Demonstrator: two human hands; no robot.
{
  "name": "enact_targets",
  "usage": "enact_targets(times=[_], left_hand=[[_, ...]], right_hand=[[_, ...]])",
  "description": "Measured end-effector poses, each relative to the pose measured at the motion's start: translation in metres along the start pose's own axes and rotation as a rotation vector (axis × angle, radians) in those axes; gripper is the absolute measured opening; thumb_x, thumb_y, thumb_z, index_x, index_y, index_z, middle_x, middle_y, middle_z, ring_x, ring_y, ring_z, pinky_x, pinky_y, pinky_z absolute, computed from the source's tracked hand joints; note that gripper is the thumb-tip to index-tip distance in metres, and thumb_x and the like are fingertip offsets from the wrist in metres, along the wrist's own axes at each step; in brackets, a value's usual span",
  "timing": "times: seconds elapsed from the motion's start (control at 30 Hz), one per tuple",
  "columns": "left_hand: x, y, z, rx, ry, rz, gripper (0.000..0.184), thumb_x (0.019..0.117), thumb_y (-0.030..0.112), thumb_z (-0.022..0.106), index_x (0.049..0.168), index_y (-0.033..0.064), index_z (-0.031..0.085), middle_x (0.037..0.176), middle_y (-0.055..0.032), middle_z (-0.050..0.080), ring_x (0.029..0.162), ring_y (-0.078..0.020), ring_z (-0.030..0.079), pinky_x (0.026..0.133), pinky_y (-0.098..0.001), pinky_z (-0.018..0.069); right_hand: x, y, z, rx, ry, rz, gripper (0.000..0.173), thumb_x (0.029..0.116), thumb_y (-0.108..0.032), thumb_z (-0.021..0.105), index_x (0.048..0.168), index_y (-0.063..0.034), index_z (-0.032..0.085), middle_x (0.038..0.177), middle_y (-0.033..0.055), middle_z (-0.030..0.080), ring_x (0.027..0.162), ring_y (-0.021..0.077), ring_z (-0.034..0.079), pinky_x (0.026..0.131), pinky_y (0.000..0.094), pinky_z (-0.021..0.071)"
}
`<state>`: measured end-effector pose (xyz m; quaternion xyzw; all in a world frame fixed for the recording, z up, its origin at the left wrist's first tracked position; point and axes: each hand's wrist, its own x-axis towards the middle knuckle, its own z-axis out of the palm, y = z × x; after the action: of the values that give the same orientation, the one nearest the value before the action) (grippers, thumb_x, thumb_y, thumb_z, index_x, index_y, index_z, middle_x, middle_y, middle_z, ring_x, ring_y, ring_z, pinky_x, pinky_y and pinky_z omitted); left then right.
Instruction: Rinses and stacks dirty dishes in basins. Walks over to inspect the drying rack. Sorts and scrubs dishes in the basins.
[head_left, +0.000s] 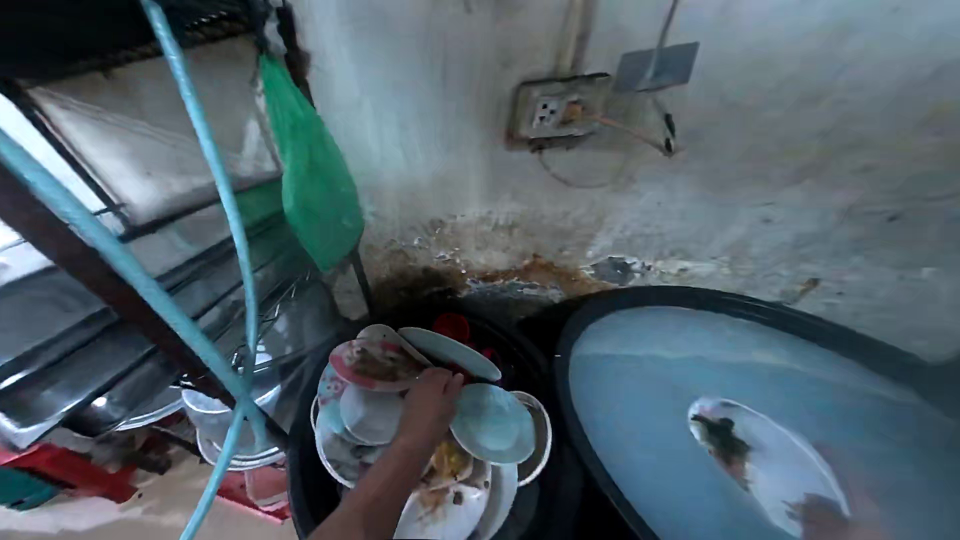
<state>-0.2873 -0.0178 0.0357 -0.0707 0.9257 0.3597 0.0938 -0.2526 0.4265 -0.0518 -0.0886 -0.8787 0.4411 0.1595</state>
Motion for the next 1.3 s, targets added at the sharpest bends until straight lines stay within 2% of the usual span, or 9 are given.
enact_targets(times=[0.07, 0.23, 0.4, 0.5, 0.7, 0.77, 0.87, 1.13, 1.3], left_hand=[[0.005, 0.009, 0.017, 0.018, -0.047, 0.005, 0.050, 0.1110, 0.039, 0.041, 0.119, -0.0027, 0.069, 0.122, -0.0182, 0.068, 0.118, -0.0287, 0.064, 0.107, -0.0454, 0.0473], [0.002, 0.026, 0.060, 0.217, -0.347, 0.106, 0.042, 0.1092, 0.027, 0.046, 0.141, 0.0035, 0.058, 0.150, -0.0183, 0.052, 0.141, -0.0314, 0.048, 0.119, -0.0478, 0.0369], [0.002, 0.039, 0.084, 0.398, -0.422, 0.157, 0.037, 0.1043, 0.008, 0.047, 0.138, 0.0020, 0.061, 0.146, -0.0211, 0.054, 0.137, -0.0367, 0.051, 0.114, -0.0516, 0.0418], [0.006, 0.061, 0.087, 0.413, -0.409, 0.103, 0.039, 0.1093, 0.021, 0.043, 0.130, -0.0053, 0.062, 0.139, -0.0261, 0.058, 0.133, -0.0404, 0.054, 0.110, -0.0559, 0.0439], [0.015, 0.084, 0.063, 0.213, -0.463, -0.074, 0.043, 0.1056, 0.016, 0.053, 0.142, -0.0070, 0.048, 0.129, -0.0275, 0.060, 0.107, -0.0361, 0.066, 0.094, -0.0513, 0.0530], [0.023, 0.088, 0.051, 0.302, -0.480, -0.054, 0.045, 0.1042, 0.012, 0.055, 0.144, -0.0079, 0.047, 0.139, -0.0293, 0.056, 0.123, -0.0402, 0.060, 0.104, -0.0547, 0.0476], [0.032, 0.075, 0.043, 0.428, -0.484, -0.003, 0.038, 0.1016, 0.012, 0.058, 0.132, -0.0106, 0.056, 0.131, -0.0299, 0.060, 0.119, -0.0415, 0.061, 0.101, -0.0563, 0.0492], [-0.015, 0.014, 0.069, 0.574, -0.450, 0.210, 0.045, 0.1016, 0.006, 0.052, 0.146, 0.0007, 0.051, 0.157, -0.0226, 0.043, 0.151, -0.0444, 0.031, 0.118, -0.0692, 0.0250], [-0.023, 0.015, 0.073, 0.586, -0.476, 0.202, 0.051, 0.0989, 0.013, 0.059, 0.148, 0.0039, 0.051, 0.157, -0.0194, 0.043, 0.149, -0.0441, 0.032, 0.114, -0.0664, 0.0334]], right_hand=[[-0.006, 0.013, 0.006, 0.080, -0.023, 0.224, 0.071, 0.0923, 0.008, 0.045, 0.158, 0.0106, 0.017, 0.158, 0.0346, 0.031, 0.142, 0.0347, 0.043, 0.117, 0.0416, 0.0389], [-0.008, -0.007, 0.014, 0.507, -0.079, 0.881, 0.051, 0.0866, 0.012, 0.048, 0.135, 0.0006, 0.039, 0.107, 0.0189, 0.058, 0.079, 0.0255, 0.066, 0.061, 0.0429, 0.0589], [0.000, -0.067, 0.022, 0.769, -0.146, 0.942, 0.034, 0.0914, 0.009, 0.043, 0.124, -0.0016, 0.045, 0.097, 0.0186, 0.063, 0.070, 0.0263, 0.069, 0.054, 0.0397, 0.0600], [0.002, -0.104, 0.042, 0.788, -0.227, 0.880, 0.028, 0.0907, 0.010, 0.042, 0.115, -0.0019, 0.045, 0.086, 0.0156, 0.064, 0.060, 0.0242, 0.068, 0.048, 0.0391, 0.0591], [0.007, -0.182, 0.088, 0.727, -0.335, 0.727, 0.063, 0.0913, 0.013, 0.043, 0.149, -0.0060, 0.028, 0.108, 0.0210, 0.058, 0.074, 0.0297, 0.070, 0.056, 0.0452, 0.0608], [0.009, -0.196, 0.102, 0.716, -0.335, 0.683, 0.070, 0.0917, 0.015, 0.043, 0.154, -0.0091, 0.022, 0.114, 0.0228, 0.057, 0.078, 0.0311, 0.070, 0.057, 0.0455, 0.0606], [0.006, -0.204, 0.121, 0.642, -0.337, 0.593, 0.076, 0.0943, 0.014, 0.044, 0.160, -0.0132, 0.016, 0.126, 0.0256, 0.055, 0.086, 0.0332, 0.070, 0.062, 0.0467, 0.0612], [-0.008, -0.194, 0.146, 0.290, -0.369, 0.252, 0.078, 0.0918, 0.013, 0.049, 0.162, -0.0139, 0.027, 0.151, 0.0216, 0.048, 0.129, 0.0313, 0.058, 0.103, 0.0496, 0.0502], [-0.006, -0.182, 0.144, 0.089, -0.304, -0.251, 0.062, 0.0967, 0.007, 0.047, 0.157, -0.0071, 0.039, 0.157, 0.0165, 0.046, 0.139, 0.0307, 0.052, 0.112, 0.0508, 0.0452]])
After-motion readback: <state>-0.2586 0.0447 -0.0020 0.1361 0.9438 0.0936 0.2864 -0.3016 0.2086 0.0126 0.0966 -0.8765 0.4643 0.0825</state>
